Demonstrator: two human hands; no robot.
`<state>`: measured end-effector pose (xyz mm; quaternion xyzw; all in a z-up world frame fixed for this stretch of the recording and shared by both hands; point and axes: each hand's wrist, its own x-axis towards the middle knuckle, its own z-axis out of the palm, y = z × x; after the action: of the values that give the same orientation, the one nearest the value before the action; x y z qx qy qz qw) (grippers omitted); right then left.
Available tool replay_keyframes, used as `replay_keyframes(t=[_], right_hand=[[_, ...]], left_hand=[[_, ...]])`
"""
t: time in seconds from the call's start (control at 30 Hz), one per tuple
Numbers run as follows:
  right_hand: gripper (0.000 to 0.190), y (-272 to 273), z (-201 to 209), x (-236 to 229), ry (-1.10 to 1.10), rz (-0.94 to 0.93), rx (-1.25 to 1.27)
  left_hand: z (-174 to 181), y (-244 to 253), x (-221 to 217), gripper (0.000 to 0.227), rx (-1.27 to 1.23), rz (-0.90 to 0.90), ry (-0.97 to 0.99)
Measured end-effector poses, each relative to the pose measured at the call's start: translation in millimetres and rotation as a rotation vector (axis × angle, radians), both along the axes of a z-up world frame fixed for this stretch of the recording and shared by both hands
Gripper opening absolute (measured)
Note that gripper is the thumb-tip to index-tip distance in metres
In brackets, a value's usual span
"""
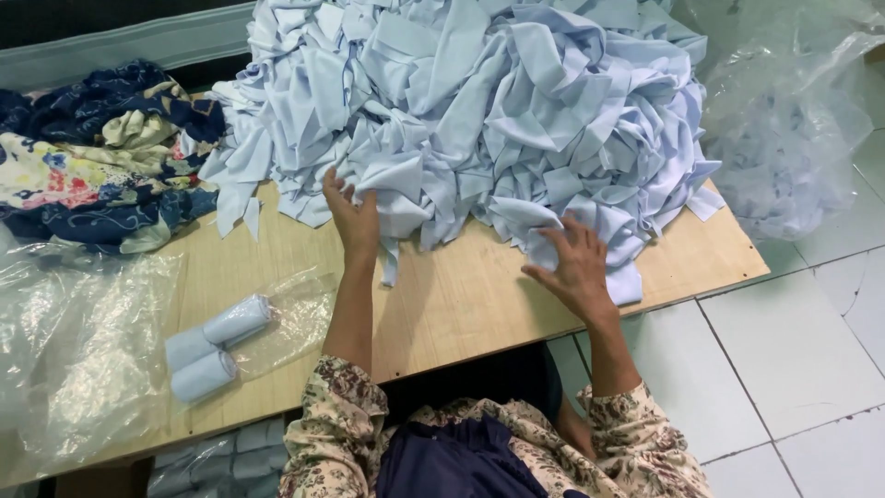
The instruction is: The person picks up white fabric strips from a pile, folds and rolls them into cylinders, and puts them into a plastic bag. The person also folds a larger white cloth and places the filled plastic bags into a cardboard box.
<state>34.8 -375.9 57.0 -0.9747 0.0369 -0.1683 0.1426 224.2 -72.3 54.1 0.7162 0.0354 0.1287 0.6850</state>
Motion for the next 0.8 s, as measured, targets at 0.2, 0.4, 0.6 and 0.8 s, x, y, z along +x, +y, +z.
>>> replay_keyframes(t=[0.2, 0.4, 0.6, 0.8], right_hand=[[0.023, -11.9, -56.5, -6.6, -0.193, -0.046, -0.134], [0.014, 30.7, -25.1, -29.6, -0.375, 0.060, -0.050], [0.017, 50.9, -0.4, -75.4, -0.078, 0.373, 0.995], [0.016, 1.7, -59.7, -77.8, -0.226, 0.210, 1.652]], left_hand=[[1.5, -2.3, -20.5, 0.085, 0.593, 0.108, -0.134], [39.0, -42.5, -103.9, 0.065, 0.610, -0.485, -0.458], [-26.5, -70.9, -133.6, 0.087, 0.909, -0.781, -0.612], [-35.8, -31.8, -140.2, 0.018, 0.405, -1.017, -0.221]])
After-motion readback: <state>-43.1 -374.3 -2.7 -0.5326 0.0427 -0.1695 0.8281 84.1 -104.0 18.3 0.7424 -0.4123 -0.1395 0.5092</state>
